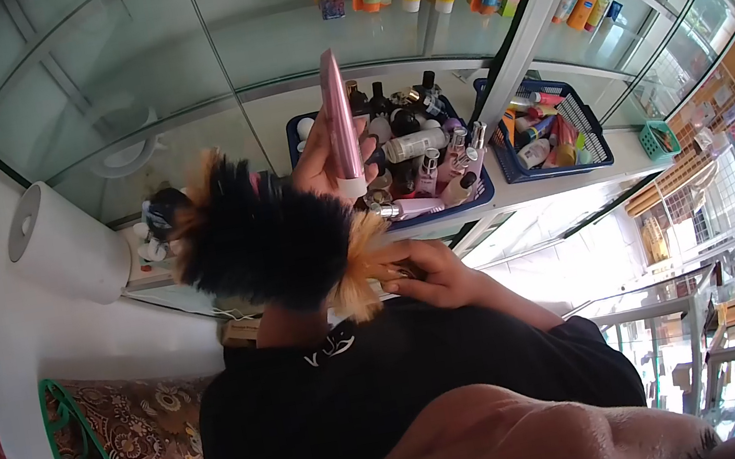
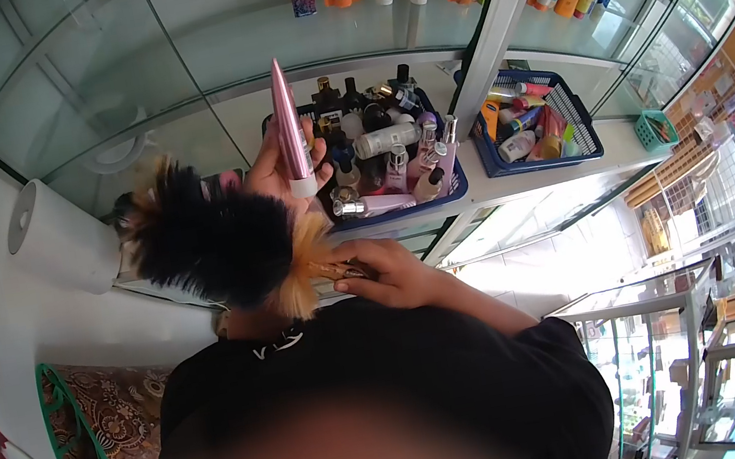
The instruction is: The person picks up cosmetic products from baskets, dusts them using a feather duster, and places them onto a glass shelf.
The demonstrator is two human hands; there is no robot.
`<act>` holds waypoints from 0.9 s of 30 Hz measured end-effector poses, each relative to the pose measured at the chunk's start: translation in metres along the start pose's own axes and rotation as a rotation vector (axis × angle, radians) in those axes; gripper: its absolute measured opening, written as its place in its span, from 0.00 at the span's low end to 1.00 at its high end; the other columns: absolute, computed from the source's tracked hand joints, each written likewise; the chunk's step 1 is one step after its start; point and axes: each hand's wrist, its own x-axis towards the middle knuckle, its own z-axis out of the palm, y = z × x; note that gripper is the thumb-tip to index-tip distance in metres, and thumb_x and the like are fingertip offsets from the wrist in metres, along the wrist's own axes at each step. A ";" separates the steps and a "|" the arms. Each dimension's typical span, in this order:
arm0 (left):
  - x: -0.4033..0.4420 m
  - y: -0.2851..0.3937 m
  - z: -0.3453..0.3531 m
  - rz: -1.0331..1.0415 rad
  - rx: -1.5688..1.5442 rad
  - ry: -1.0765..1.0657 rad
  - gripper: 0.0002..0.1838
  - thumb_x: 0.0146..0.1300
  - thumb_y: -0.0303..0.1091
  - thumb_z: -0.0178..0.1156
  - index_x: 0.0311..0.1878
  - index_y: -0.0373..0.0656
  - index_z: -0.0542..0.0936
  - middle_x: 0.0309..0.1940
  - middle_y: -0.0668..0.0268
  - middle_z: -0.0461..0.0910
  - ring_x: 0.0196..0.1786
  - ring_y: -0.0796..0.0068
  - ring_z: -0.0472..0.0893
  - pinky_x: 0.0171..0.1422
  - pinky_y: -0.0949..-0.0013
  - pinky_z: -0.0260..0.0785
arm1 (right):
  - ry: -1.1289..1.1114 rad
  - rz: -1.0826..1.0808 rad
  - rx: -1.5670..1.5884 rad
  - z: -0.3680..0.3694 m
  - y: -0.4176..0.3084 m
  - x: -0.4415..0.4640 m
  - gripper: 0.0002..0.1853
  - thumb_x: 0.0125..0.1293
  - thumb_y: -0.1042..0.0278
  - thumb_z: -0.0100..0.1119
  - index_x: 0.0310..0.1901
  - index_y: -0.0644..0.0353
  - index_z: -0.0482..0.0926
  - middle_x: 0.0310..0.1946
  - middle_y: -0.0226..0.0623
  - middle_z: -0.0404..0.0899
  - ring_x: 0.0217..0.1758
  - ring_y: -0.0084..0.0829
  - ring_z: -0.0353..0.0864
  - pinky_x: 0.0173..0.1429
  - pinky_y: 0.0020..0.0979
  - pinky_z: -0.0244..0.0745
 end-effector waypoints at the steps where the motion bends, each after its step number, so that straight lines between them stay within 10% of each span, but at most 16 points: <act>1: -0.003 -0.005 0.014 0.149 0.351 0.071 0.18 0.73 0.43 0.52 0.64 0.55 0.69 0.51 0.69 0.78 0.56 0.70 0.78 0.52 0.60 0.74 | 0.078 0.065 0.078 0.002 0.003 -0.003 0.19 0.68 0.75 0.60 0.59 0.62 0.69 0.42 0.36 0.79 0.44 0.20 0.78 0.45 0.26 0.73; 3: -0.005 -0.012 0.029 0.287 0.601 0.207 0.18 0.74 0.42 0.51 0.64 0.52 0.69 0.50 0.68 0.77 0.53 0.70 0.78 0.51 0.63 0.74 | 0.232 0.197 0.235 0.008 0.008 -0.011 0.20 0.68 0.74 0.59 0.60 0.62 0.68 0.44 0.36 0.78 0.44 0.19 0.78 0.44 0.24 0.73; 5: 0.001 -0.009 0.020 0.120 -0.059 0.310 0.21 0.75 0.43 0.47 0.66 0.45 0.67 0.51 0.65 0.76 0.48 0.69 0.78 0.50 0.67 0.76 | 0.509 0.192 0.455 0.009 0.009 -0.011 0.18 0.72 0.75 0.52 0.61 0.61 0.63 0.44 0.36 0.74 0.29 0.16 0.72 0.32 0.19 0.68; 10: -0.012 -0.006 0.015 0.096 -0.025 -0.034 0.20 0.76 0.43 0.46 0.68 0.53 0.67 0.53 0.67 0.77 0.45 0.72 0.78 0.42 0.66 0.74 | 0.830 0.105 0.528 0.008 0.002 -0.005 0.17 0.74 0.73 0.48 0.61 0.60 0.59 0.40 0.33 0.71 0.23 0.12 0.63 0.26 0.17 0.62; 14: -0.014 -0.010 0.025 0.144 -0.037 0.186 0.23 0.76 0.42 0.47 0.70 0.48 0.65 0.54 0.67 0.76 0.54 0.68 0.79 0.55 0.64 0.75 | 0.532 0.142 0.413 0.020 0.012 -0.018 0.21 0.73 0.74 0.51 0.64 0.59 0.59 0.39 0.32 0.70 0.25 0.15 0.65 0.29 0.19 0.63; 16: -0.019 -0.013 0.015 0.413 0.776 -0.049 0.26 0.75 0.42 0.49 0.72 0.48 0.62 0.51 0.68 0.75 0.55 0.72 0.77 0.56 0.66 0.73 | 0.331 0.100 0.265 0.022 0.006 -0.018 0.21 0.70 0.73 0.58 0.61 0.60 0.65 0.34 0.28 0.72 0.29 0.15 0.68 0.32 0.22 0.63; 20: -0.025 0.002 0.002 0.055 0.106 -0.087 0.27 0.74 0.47 0.50 0.72 0.53 0.61 0.48 0.69 0.73 0.45 0.77 0.77 0.42 0.65 0.80 | 0.101 0.021 0.032 0.023 -0.013 -0.009 0.16 0.68 0.72 0.61 0.55 0.62 0.71 0.30 0.26 0.72 0.28 0.14 0.67 0.31 0.23 0.62; 27: -0.041 0.000 0.025 0.123 0.070 0.171 0.19 0.76 0.47 0.46 0.66 0.58 0.70 0.47 0.72 0.79 0.41 0.75 0.79 0.39 0.67 0.69 | 0.647 0.132 0.549 0.028 -0.011 -0.009 0.20 0.73 0.75 0.48 0.63 0.57 0.58 0.40 0.35 0.73 0.20 0.13 0.62 0.24 0.16 0.60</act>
